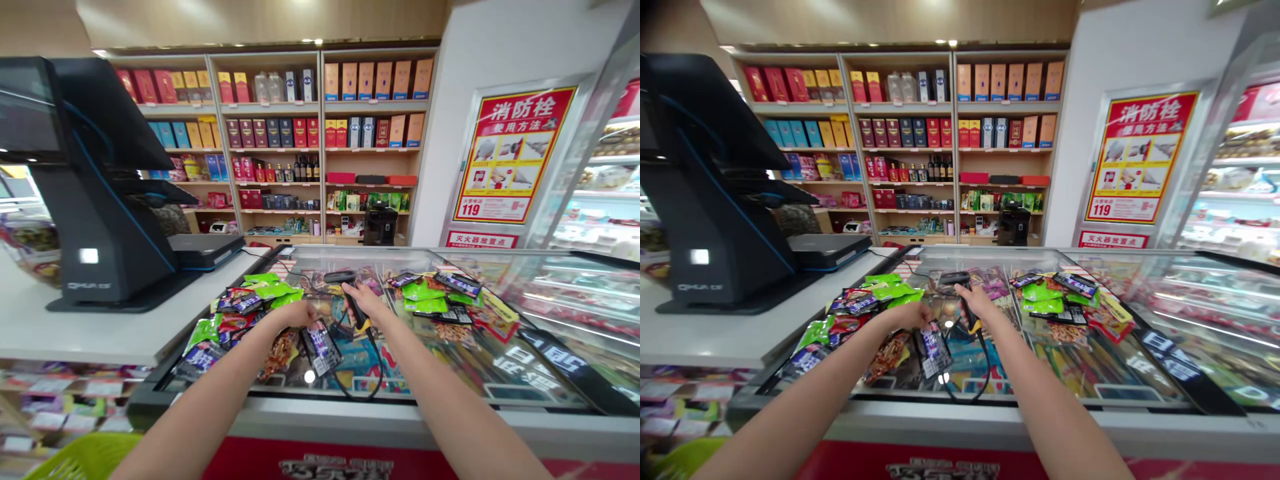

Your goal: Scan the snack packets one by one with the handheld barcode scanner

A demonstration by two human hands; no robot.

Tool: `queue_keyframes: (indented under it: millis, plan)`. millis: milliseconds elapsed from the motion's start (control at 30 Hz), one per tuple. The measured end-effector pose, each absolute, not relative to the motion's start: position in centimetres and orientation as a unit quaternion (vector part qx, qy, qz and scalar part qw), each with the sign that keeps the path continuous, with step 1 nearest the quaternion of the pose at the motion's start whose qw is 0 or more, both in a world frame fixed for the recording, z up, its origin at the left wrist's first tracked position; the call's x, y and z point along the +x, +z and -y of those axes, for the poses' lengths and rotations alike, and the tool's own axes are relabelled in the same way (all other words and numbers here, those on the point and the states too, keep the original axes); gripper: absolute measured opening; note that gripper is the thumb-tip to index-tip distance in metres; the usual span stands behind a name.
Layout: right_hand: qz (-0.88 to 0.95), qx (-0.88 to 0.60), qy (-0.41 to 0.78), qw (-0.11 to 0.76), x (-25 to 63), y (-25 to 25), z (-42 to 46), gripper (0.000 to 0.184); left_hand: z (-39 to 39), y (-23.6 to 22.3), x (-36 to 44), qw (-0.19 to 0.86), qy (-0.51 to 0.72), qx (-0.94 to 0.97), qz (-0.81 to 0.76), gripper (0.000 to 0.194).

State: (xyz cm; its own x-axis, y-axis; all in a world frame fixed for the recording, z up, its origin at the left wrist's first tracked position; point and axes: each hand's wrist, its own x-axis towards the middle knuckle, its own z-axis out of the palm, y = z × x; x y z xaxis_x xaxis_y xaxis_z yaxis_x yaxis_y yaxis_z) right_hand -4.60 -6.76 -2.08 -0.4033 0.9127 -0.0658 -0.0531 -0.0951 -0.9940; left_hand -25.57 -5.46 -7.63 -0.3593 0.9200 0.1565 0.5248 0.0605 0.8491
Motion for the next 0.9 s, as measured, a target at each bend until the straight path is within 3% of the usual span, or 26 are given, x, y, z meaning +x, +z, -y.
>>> queue_keyframes:
  millis: [133, 367, 633, 900]
  plan:
    - [0.545, -0.393, 0.624, 0.397, -4.9, -2.6, 6.3, 0.035, 3.8, -5.5, -25.8, 0.297, 0.405, 0.53, -0.683, 0.029]
    - [0.572, -0.404, 0.593, 0.396, -3.5, -4.0, 6.2, 0.035, 1.3, -5.3, -25.3, 0.141, 0.518, 0.429, -0.726, 0.02]
    - [0.563, -0.441, 0.58, 0.39, -3.0, -3.1, 6.8, 0.025, 1.3, -6.6, -26.8, 0.103, 0.544, 0.41, -0.725, 0.013]
    - [0.569, -0.426, 0.592, 0.381, -3.1, -3.8, 6.4, 0.027, 1.7, -6.5, -26.4, 0.098, 0.546, 0.415, -0.721, 0.014]
